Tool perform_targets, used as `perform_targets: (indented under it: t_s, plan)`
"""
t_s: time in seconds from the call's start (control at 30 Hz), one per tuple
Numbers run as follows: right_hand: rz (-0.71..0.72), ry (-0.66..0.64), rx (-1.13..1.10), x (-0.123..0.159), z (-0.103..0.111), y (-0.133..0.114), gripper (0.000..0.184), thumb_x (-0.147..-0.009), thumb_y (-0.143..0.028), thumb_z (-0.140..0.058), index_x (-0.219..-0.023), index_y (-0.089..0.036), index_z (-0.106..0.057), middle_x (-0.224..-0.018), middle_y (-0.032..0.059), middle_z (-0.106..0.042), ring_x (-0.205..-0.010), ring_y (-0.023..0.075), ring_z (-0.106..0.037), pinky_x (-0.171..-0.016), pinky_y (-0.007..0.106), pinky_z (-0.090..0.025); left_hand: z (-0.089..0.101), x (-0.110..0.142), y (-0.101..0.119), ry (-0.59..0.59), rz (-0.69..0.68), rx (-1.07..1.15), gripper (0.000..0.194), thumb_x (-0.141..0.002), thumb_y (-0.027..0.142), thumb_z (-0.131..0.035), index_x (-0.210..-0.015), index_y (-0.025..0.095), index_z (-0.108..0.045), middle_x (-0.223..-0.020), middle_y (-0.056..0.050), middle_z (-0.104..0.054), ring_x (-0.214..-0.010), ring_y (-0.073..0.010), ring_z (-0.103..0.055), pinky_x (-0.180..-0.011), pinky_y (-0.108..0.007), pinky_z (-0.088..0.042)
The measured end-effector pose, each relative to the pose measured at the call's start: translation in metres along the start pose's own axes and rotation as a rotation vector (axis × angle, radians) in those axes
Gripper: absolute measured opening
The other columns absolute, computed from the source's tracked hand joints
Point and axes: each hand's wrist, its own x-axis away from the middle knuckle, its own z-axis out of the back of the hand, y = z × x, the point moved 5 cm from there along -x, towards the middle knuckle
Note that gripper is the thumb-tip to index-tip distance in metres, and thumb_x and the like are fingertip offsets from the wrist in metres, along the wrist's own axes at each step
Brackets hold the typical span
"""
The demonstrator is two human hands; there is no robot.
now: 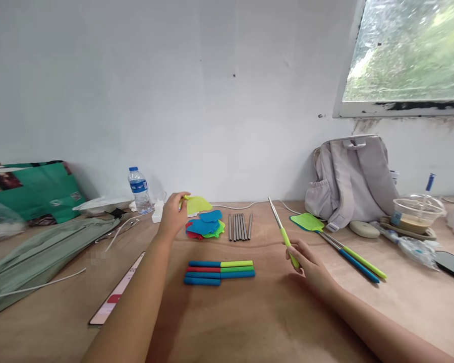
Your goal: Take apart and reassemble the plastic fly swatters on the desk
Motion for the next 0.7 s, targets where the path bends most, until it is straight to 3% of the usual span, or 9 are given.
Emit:
perform_targets:
  t_s: [0.07, 0.17, 0.27, 0.37, 0.47, 0.6, 0.7]
  plan:
    - [0.071, 0.027, 0.033, 0.001, 0.003, -0.004, 0.033, -0.079, -0.051, -0.041, -0.090, -0.021, -0.046, -0.068, -0.0017, -0.042, -0.050, 0.0097, -0.034, -0.045, 0.024, -0.030, 0.019, -0.006, 0.031, 0.008, -0.122, 0.118, 0.037, -0.083, 0.015, -0.024, -0.108, 0.018, -0.051, -0.095, -0.005, -0.051, -0.090, -0.0165, -0.048, -0.083, -0.029, -0.037]
    - [0.159, 0.071, 0.034, 0.004, 0.005, -0.007, 0.029, -0.083, -0.047, -0.035, -0.092, -0.022, -0.046, -0.062, -0.0031, -0.034, -0.051, 0.0113, -0.032, -0.047, 0.025, -0.030, 0.034, -0.002, 0.075, -0.141, -0.282, 0.089, 0.043, -0.081, 0.007, -0.022, -0.101, 0.023, -0.056, -0.082, -0.002, -0.047, -0.082, -0.0159, -0.044, -0.083, -0.032, -0.032]
    - [0.200, 0.094, 0.062, 0.007, 0.008, -0.009, 0.030, -0.084, -0.046, -0.031, -0.089, -0.021, -0.047, -0.058, -0.0039, -0.030, -0.048, 0.0113, -0.030, -0.044, 0.024, -0.029, 0.038, 0.008, 0.102, -0.249, -0.320, 0.190, 0.034, -0.083, 0.013, -0.022, -0.100, 0.022, -0.050, -0.081, -0.001, -0.046, -0.076, -0.0151, -0.043, -0.076, -0.029, -0.034]
    - [0.257, 0.097, 0.199, 0.011, 0.009, -0.014, 0.029, -0.083, -0.045, -0.034, -0.083, -0.022, -0.050, -0.059, -0.0021, -0.037, -0.051, 0.0120, -0.035, -0.047, 0.025, -0.032, 0.031, 0.017, 0.114, -0.379, -0.313, 0.296, 0.025, -0.085, 0.021, -0.022, -0.091, 0.020, -0.046, -0.078, -0.001, -0.046, -0.072, -0.0149, -0.043, -0.069, -0.027, -0.035]
    - [0.294, 0.082, 0.348, 0.012, 0.009, -0.020, 0.027, -0.082, -0.045, -0.039, -0.075, -0.021, -0.052, -0.065, 0.0006, -0.047, -0.060, 0.0140, -0.043, -0.055, 0.025, -0.036, 0.018, 0.028, 0.127, -0.511, -0.509, 0.226, 0.018, -0.079, 0.022, -0.030, -0.070, 0.018, -0.045, -0.071, -0.001, -0.043, -0.069, -0.0155, -0.039, -0.069, -0.029, -0.033]
    - [0.272, 0.082, 0.409, 0.011, 0.011, -0.021, 0.029, -0.081, -0.046, -0.040, -0.079, -0.021, -0.055, -0.069, 0.0020, -0.053, -0.064, 0.0155, -0.047, -0.057, 0.026, -0.037, 0.001, 0.039, 0.138, -0.535, -0.686, 0.011, 0.018, -0.066, 0.020, -0.047, -0.052, 0.017, -0.037, -0.062, 0.000, -0.040, -0.067, -0.0151, -0.035, -0.067, -0.030, -0.029]
    - [0.258, 0.075, 0.436, 0.011, 0.011, -0.019, 0.030, -0.079, -0.048, -0.043, -0.080, -0.021, -0.057, -0.067, 0.0014, -0.053, -0.061, 0.0149, -0.046, -0.055, 0.025, -0.037, -0.011, 0.047, 0.144, -0.572, -0.734, -0.051, 0.021, -0.065, 0.015, -0.046, -0.048, 0.017, -0.035, -0.059, 0.000, -0.040, -0.066, -0.0145, -0.034, -0.068, -0.030, -0.028]
